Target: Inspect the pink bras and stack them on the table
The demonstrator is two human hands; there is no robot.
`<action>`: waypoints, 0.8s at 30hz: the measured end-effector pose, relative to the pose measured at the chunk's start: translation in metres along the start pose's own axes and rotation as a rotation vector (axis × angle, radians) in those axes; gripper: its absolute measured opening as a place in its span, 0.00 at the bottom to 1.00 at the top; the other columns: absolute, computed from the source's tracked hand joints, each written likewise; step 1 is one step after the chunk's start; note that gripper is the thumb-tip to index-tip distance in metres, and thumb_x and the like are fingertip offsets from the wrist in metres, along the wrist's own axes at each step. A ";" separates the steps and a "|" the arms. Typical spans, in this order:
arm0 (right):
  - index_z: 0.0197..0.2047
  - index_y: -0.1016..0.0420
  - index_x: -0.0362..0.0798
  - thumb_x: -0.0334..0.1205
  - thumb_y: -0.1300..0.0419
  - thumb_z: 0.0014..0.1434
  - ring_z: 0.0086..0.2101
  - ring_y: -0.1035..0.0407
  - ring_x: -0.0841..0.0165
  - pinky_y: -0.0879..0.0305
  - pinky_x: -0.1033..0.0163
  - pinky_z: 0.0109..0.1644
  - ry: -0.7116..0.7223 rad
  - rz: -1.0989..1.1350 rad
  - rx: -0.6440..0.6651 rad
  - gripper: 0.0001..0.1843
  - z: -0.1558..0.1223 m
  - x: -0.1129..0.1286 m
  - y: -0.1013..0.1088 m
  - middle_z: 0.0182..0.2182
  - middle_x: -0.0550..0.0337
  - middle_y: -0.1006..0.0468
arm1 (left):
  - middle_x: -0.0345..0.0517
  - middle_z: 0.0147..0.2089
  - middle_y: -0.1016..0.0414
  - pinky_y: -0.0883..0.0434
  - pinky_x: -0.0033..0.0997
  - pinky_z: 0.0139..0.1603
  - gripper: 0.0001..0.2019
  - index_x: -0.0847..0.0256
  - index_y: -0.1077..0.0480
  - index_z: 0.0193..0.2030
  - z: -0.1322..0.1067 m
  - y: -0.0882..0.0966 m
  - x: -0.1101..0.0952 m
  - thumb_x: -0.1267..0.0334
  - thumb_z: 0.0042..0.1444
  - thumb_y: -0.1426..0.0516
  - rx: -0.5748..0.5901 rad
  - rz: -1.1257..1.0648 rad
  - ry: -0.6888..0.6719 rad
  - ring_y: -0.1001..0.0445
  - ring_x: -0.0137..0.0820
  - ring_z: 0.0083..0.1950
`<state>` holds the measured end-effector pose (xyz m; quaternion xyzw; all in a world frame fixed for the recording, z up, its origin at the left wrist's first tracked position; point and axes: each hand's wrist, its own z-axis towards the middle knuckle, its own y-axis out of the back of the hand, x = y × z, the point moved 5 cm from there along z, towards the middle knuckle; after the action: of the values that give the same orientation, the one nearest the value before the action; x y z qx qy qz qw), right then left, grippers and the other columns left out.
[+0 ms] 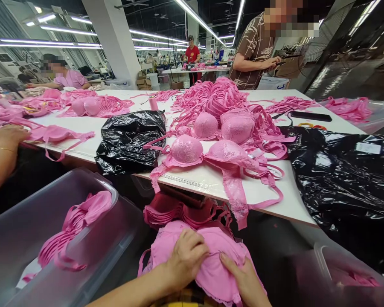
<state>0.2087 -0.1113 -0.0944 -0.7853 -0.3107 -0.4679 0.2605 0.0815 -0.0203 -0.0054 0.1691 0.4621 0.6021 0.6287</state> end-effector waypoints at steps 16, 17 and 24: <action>0.42 0.25 0.41 0.53 0.34 0.45 0.45 0.28 0.53 0.34 0.53 0.52 0.021 0.000 0.163 0.27 0.009 0.020 -0.005 0.42 0.45 0.20 | 0.34 0.20 0.42 0.46 0.25 0.26 0.09 0.67 0.31 0.22 0.013 -0.006 0.050 0.62 0.43 0.42 0.283 -0.940 0.967 0.45 0.24 0.25; 0.42 0.25 0.41 0.52 0.33 0.45 0.44 0.27 0.53 0.34 0.53 0.52 0.029 -0.013 0.151 0.27 0.010 0.023 -0.004 0.41 0.46 0.20 | 0.35 0.21 0.41 0.45 0.25 0.27 0.09 0.68 0.31 0.24 0.012 -0.006 0.050 0.61 0.43 0.42 0.273 -0.962 0.974 0.44 0.24 0.25; 0.34 0.22 0.44 0.52 0.33 0.42 0.41 0.27 0.52 0.32 0.54 0.48 0.090 -0.242 0.164 0.21 0.011 0.030 -0.001 0.32 0.52 0.19 | 0.38 0.27 0.32 0.40 0.24 0.28 0.14 0.66 0.27 0.33 -0.004 -0.007 0.043 0.66 0.35 0.36 0.580 -1.041 0.925 0.38 0.26 0.28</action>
<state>0.2252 -0.0954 -0.0721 -0.6964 -0.4281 -0.5038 0.2791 0.0755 0.0156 -0.0288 -0.1825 0.8393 0.0912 0.5040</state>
